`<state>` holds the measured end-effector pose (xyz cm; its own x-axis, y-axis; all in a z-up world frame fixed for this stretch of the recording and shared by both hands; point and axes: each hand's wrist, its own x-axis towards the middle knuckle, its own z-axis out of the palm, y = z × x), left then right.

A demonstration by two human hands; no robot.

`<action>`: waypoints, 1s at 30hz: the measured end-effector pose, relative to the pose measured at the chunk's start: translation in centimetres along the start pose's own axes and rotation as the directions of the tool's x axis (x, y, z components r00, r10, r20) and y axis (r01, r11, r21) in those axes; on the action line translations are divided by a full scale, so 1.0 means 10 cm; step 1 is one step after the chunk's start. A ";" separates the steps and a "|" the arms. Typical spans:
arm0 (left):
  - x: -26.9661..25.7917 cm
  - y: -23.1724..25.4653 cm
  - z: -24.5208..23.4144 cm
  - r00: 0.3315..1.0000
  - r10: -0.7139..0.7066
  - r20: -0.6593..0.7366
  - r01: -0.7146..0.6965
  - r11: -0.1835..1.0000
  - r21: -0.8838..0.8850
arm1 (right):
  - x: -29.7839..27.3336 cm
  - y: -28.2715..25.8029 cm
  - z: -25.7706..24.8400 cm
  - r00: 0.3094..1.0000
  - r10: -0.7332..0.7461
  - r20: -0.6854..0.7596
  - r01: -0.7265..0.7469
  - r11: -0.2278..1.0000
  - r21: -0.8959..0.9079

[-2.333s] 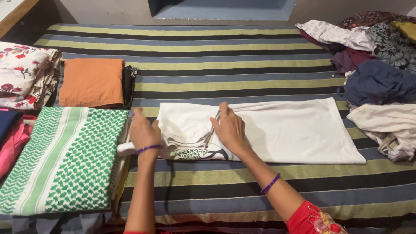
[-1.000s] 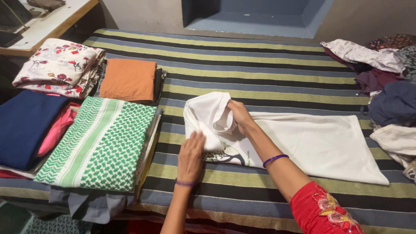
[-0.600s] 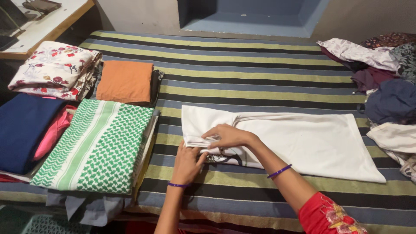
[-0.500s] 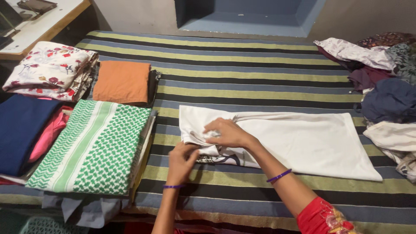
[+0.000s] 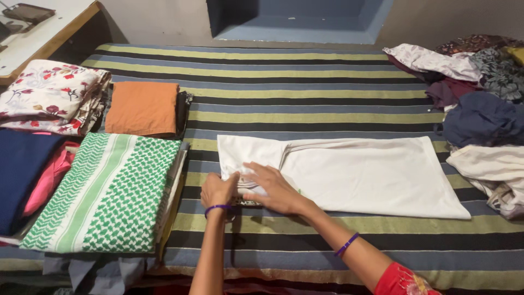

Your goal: The person folds a green-and-white patterned cloth, a white polo shirt, and a patterned garment on a striped bed. Each item is smoothed, folded into a compact rectangle, and placed in a neat stack on the left side of the bed.

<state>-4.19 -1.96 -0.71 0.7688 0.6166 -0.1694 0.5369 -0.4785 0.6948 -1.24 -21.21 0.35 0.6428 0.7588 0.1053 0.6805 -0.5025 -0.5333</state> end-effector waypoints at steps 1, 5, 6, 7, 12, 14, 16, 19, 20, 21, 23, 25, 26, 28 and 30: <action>0.03 0.02 -0.02 0.993 -0.071 0.091 0.071 0.997 0.004 | 0.01 0.07 0.00 0.995 0.028 -0.092 -0.020 0.996 0.082; 0.12 0.03 -0.06 0.964 -0.106 0.243 0.127 0.989 -0.073 | -0.12 0.39 0.04 0.913 0.108 -0.393 -0.132 0.991 -0.036; 0.13 0.04 -0.03 0.970 -0.081 0.229 0.104 0.990 -0.093 | -0.15 0.49 0.03 0.930 0.090 -0.358 -0.138 0.984 -0.109; 0.13 0.06 0.00 0.975 -0.055 0.215 0.081 0.990 -0.112 | -0.17 0.58 0.02 0.944 0.076 -0.320 -0.140 0.973 -0.181; 0.03 0.18 0.13 0.994 0.111 -0.017 -0.112 0.984 -0.136 | -0.33 0.83 -0.07 0.948 0.209 -0.242 -0.218 0.976 -0.011; -0.08 0.35 0.17 0.956 0.245 -0.161 -0.264 0.958 -0.108 | -0.33 0.88 -0.19 0.870 0.295 -0.396 -0.194 0.942 0.275; -0.27 0.61 0.26 0.831 0.438 -0.342 -0.486 0.872 -0.063 | -0.43 0.94 -0.39 0.812 0.489 -0.319 -0.192 0.739 0.645; -0.76 1.08 0.53 0.695 0.627 -0.351 -0.667 0.745 0.012 | -0.67 1.01 -0.68 0.783 0.609 -0.125 -0.147 0.376 0.915; -0.94 1.24 0.63 0.639 0.691 -0.337 -0.708 0.700 0.094 | -0.75 1.04 -0.76 0.786 0.615 -0.061 -0.131 0.261 0.956; -1.13 1.38 0.75 0.656 0.726 -0.207 -0.728 0.681 0.081 | -0.82 1.06 -0.82 0.800 0.597 -0.064 -0.073 0.202 0.977; -1.50 1.52 0.97 0.669 0.743 0.022 -0.743 0.669 -0.015 | -0.98 1.09 -0.84 0.827 0.557 -0.071 0.038 0.071 0.997; -1.66 1.47 1.09 0.635 0.771 0.054 -0.756 0.634 -0.160 | -1.15 1.15 -0.81 0.685 0.727 0.045 -0.151 0.082 0.985; -1.66 1.41 1.13 0.602 0.798 -0.008 -0.780 0.586 -0.219 | -1.24 1.19 -0.77 0.592 0.800 0.096 -0.246 0.066 0.967; -1.55 1.28 1.15 0.612 0.783 -0.114 -0.779 0.571 -0.261 | -1.24 1.27 -0.69 0.664 0.747 -0.036 -0.123 0.157 0.980; -1.31 1.14 1.08 0.691 0.698 -0.187 -0.722 0.663 -0.197 | -1.22 1.34 -0.65 0.693 0.711 -0.120 -0.098 0.257 0.961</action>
<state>-4.37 -22.26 1.84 0.8414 0.2091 0.4983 -0.2678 -0.6394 0.7207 2.32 -39.89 -2.61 0.9713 0.1186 -0.2061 -0.2263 0.1949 -0.9544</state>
